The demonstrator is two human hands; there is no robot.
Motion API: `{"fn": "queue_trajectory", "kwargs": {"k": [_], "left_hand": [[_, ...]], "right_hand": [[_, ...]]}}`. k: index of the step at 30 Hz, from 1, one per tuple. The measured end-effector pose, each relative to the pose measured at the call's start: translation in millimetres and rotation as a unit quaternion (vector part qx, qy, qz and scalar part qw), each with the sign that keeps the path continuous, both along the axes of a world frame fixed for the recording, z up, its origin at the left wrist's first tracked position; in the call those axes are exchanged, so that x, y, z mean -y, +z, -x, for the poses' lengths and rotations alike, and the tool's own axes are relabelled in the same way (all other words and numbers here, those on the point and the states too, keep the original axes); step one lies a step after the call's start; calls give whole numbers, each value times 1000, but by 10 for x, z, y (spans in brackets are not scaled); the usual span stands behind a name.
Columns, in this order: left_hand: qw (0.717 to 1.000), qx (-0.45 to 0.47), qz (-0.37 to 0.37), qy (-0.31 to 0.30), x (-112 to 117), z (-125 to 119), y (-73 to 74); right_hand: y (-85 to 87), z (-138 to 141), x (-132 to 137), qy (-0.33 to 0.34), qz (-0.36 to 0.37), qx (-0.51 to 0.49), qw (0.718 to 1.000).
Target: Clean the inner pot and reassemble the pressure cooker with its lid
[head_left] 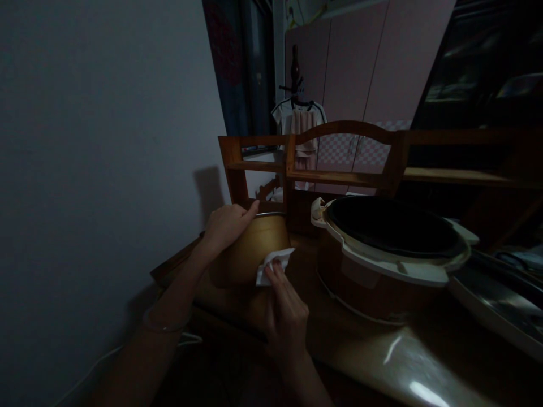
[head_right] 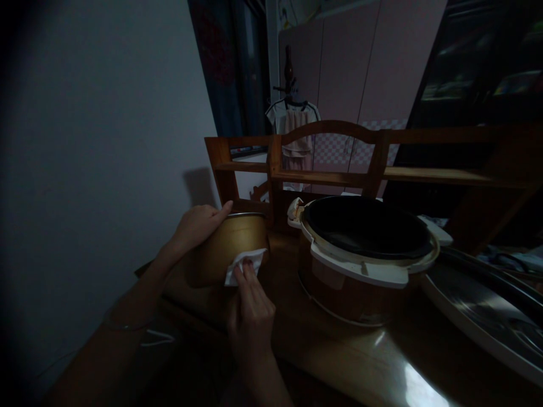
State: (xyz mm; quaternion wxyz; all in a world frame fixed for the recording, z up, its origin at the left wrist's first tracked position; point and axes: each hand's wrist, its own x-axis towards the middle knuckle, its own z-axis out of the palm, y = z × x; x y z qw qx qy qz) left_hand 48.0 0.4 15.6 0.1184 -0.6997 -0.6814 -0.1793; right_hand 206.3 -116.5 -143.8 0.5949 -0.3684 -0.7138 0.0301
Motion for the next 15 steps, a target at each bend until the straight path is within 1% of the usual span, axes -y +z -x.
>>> {"fn": "queue_trajectory", "kwargs": {"k": [8,15], "left_hand": [[1000,-4,2,2,2,-20,2],[1000,-4,-1,6,11,-17,4]], "right_hand": [[-19,-3,-8,-1,-8,-2,1000],[-29,2,-17,6,0,-4,1000]]}}
